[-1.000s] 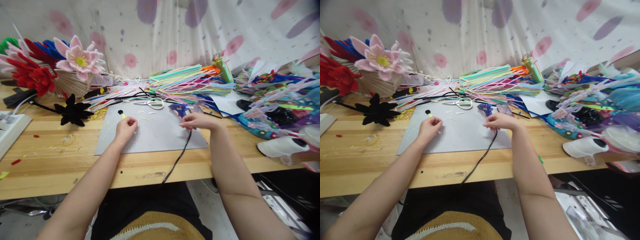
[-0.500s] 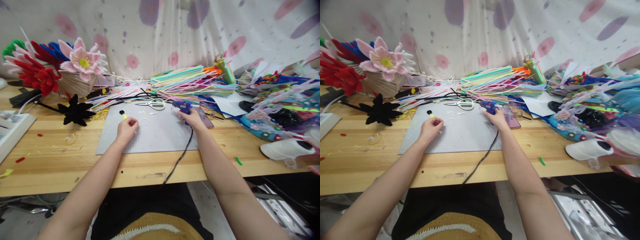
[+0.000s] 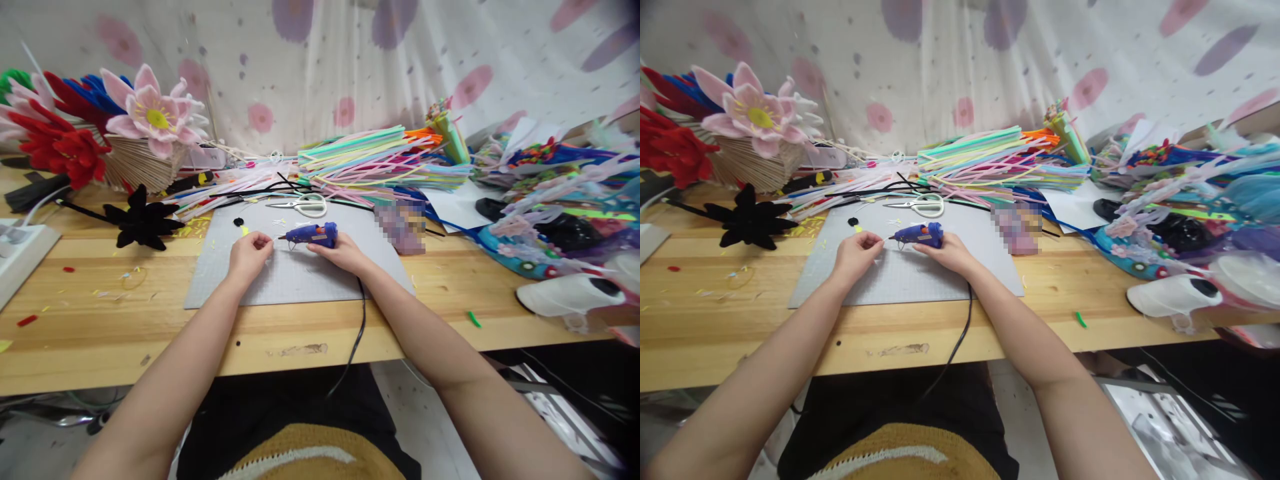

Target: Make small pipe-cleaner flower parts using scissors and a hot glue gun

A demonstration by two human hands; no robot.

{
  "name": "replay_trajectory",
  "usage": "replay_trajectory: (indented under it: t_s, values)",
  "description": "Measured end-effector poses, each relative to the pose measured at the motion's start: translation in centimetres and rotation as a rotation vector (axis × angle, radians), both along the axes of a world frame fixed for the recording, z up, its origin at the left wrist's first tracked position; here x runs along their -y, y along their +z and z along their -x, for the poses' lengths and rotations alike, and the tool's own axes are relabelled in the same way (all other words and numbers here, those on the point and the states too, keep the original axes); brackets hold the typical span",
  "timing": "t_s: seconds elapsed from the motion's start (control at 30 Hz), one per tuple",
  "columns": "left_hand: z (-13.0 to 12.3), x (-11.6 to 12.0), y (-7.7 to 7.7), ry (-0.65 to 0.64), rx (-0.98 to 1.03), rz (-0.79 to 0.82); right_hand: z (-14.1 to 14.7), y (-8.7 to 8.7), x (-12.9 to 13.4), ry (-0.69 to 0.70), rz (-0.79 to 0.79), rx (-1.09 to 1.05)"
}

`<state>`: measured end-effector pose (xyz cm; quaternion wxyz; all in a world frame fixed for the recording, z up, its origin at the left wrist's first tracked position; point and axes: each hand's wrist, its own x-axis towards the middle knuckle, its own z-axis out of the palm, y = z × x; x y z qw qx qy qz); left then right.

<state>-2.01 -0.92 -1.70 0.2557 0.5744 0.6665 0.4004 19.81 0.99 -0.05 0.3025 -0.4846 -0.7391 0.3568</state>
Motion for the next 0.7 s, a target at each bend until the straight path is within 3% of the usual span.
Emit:
replay_trajectory:
  t_s: [0.7]
  values:
    - [-0.18, 0.07, 0.09, -0.013, 0.006, -0.012, 0.66, -0.11, 0.17, 0.040, -0.064, 0.012]
